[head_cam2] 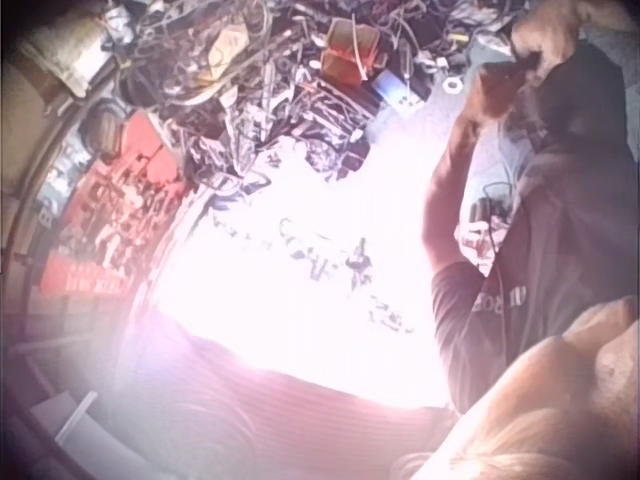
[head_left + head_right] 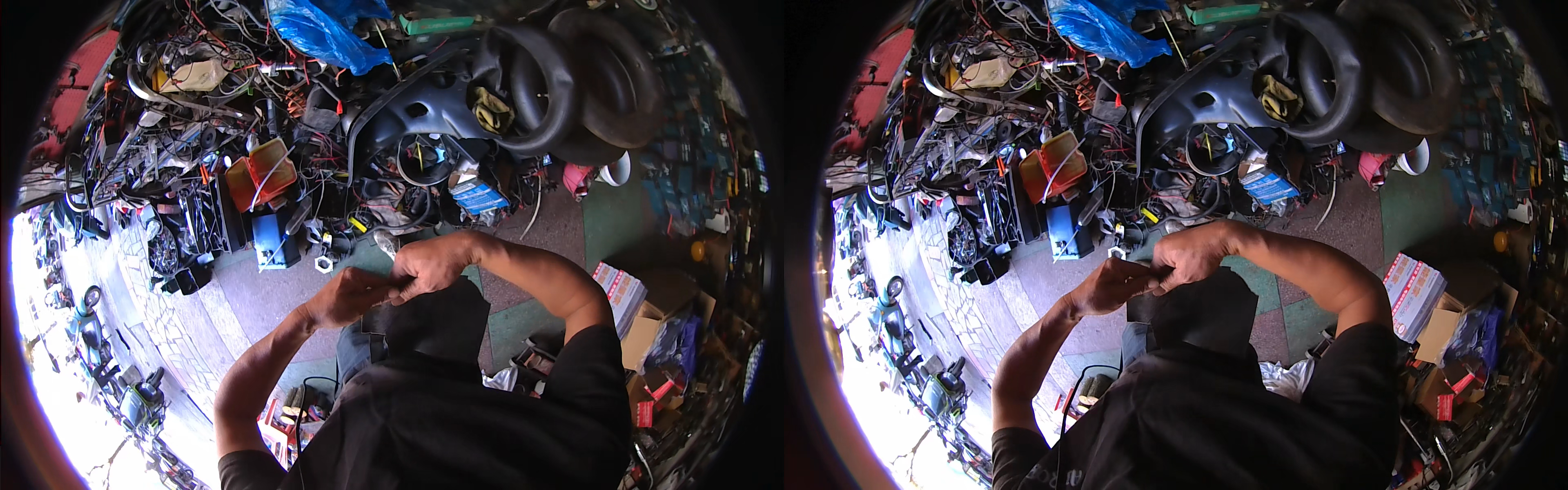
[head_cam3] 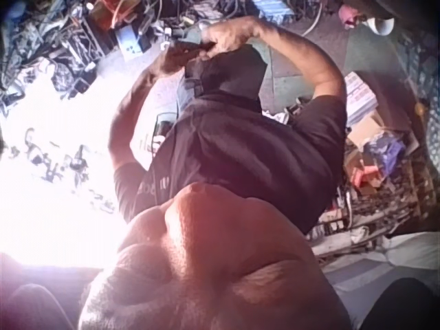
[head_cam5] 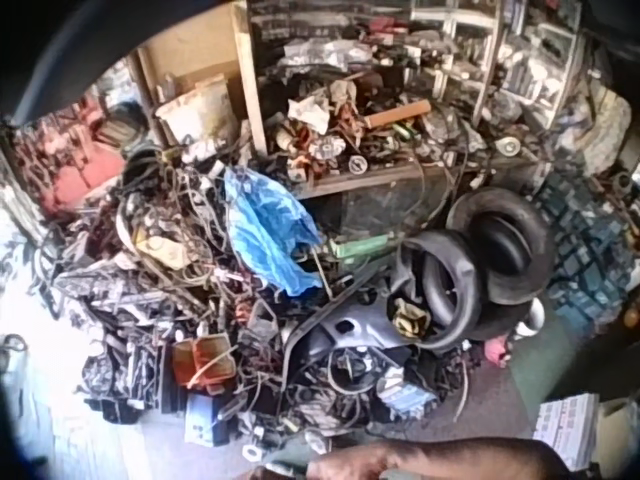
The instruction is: The person works on a light blue scooter in a cluttered workshop, then moves outside to adjust the ignition area. They use a small metal tool to manipulate components near the key slot and handlebar, placing parts on a purple cloth on the scooter seat.
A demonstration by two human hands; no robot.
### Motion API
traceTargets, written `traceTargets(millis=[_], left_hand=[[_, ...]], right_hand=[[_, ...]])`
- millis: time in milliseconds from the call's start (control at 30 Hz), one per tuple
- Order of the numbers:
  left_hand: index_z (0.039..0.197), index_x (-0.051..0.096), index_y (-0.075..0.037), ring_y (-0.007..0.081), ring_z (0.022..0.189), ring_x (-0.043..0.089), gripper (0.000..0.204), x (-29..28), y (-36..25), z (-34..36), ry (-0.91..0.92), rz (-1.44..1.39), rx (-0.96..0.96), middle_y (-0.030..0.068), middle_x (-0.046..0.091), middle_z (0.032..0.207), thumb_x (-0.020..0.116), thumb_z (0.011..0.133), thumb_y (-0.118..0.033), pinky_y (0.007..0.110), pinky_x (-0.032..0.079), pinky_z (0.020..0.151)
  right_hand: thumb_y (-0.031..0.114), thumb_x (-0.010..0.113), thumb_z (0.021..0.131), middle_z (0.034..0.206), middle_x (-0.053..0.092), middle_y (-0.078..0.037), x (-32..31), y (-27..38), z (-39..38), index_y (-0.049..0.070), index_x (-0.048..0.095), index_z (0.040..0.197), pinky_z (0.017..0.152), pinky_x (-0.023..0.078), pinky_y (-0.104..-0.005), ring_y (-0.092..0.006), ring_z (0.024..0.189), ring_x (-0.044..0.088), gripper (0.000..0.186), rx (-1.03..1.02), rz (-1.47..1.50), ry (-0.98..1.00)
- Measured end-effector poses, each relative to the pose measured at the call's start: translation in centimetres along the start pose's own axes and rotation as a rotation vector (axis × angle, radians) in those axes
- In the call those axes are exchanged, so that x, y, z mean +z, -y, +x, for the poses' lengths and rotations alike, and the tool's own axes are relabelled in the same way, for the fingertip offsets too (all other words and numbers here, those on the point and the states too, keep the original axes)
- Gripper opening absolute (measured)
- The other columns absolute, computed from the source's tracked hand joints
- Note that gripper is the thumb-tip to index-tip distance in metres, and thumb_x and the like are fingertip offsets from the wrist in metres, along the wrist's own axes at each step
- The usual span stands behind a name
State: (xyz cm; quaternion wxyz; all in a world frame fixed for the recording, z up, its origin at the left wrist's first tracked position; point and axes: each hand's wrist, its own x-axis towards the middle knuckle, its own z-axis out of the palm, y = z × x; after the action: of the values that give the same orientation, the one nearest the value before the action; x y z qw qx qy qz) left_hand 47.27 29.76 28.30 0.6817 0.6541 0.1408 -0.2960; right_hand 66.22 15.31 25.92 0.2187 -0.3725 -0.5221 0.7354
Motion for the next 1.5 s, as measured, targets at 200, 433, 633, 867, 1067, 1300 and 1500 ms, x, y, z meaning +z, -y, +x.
traceTargets(millis=[200,433,633,867,1067,1300,1500], left_hand=[[0.085,0.073,0.000,0.0031,0.069,0.039,0.041,-0.5,0.2,0.0,-0.001,-0.254,0.005,-0.0081,0.049,0.069,0.067,0.107,-0.035,0.026,0.033,0.059],[0.076,0.064,-0.002,0.0031,0.069,0.034,0.045,0.2,0.6,0.2,-0.146,-0.348,0.070,-0.0105,0.043,0.070,0.066,0.107,-0.034,0.027,0.030,0.058],[0.074,0.061,-0.001,0.0032,0.070,0.036,0.043,1.4,0.1,0.4,-0.320,-0.218,0.142,-0.0080,0.044,0.068,0.067,0.107,-0.029,0.028,0.032,0.056],[0.096,0.072,0.000,0.0052,0.074,0.048,0.022,-1.6,-0.4,0.7,-0.143,0.098,0.099,-0.0004,0.058,0.075,0.071,0.103,-0.020,0.030,0.042,0.062],[0.098,0.072,0.002,0.0064,0.075,0.057,0.020,-2.5,0.7,0.4,-0.099,0.122,0.018,0.0017,0.065,0.078,0.069,0.104,-0.017,0.027,0.049,0.068],[0.090,0.070,0.003,0.0077,0.067,0.061,0.028,-2.2,2.7,1.0,-0.254,-0.027,0.049,0.0021,0.064,0.072,0.066,0.105,-0.021,0.028,0.052,0.062],[0.089,0.070,0.003,0.0080,0.067,0.062,0.028,-2.0,3.3,0.9,-0.273,0.084,0.059,0.0031,0.065,0.073,0.065,0.105,-0.020,0.029,0.052,0.060]], right_hand=[[0.031,0.063,0.108,0.094,0.071,0.001,-1.1,-0.5,-0.7,-0.005,0.071,0.112,0.084,0.047,-0.0304,-0.0087,0.089,0.057,0.037,-0.102,0.277,0.058],[0.028,0.063,0.109,0.094,0.068,0.006,-1.7,-2.0,-0.4,-0.004,0.072,0.112,0.084,0.046,-0.0266,-0.0044,0.089,0.055,0.033,-0.172,0.411,0.020],[0.028,0.064,0.108,0.094,0.069,0.006,-1.6,-2.7,-0.6,-0.004,0.072,0.113,0.083,0.046,-0.0263,-0.0033,0.091,0.056,0.033,-0.190,0.458,-0.054],[0.013,0.071,0.102,0.103,0.076,-0.002,-2.5,-2.3,-1.1,-0.003,0.071,0.121,0.087,0.051,-0.0290,-0.0086,0.094,0.064,0.025,-0.115,0.278,-0.064],[0.027,0.077,0.096,0.099,0.078,-0.014,-3.1,-1.5,-4.1,-0.001,0.075,0.112,0.086,0.053,-0.0345,-0.0188,0.090,0.071,0.032,0.096,-0.066,-0.404],[0.032,0.079,0.096,0.101,0.078,-0.013,-0.7,-2.3,-4.4,0.002,0.076,0.112,0.088,0.053,-0.0350,-0.0210,0.092,0.073,0.034,0.013,-0.028,-0.635],[0.030,0.079,0.096,0.101,0.078,-0.014,1.1,-3.3,-4.0,0.002,0.075,0.115,0.085,0.054,-0.0350,-0.0215,0.092,0.074,0.035,-0.037,-0.083,-0.742]])
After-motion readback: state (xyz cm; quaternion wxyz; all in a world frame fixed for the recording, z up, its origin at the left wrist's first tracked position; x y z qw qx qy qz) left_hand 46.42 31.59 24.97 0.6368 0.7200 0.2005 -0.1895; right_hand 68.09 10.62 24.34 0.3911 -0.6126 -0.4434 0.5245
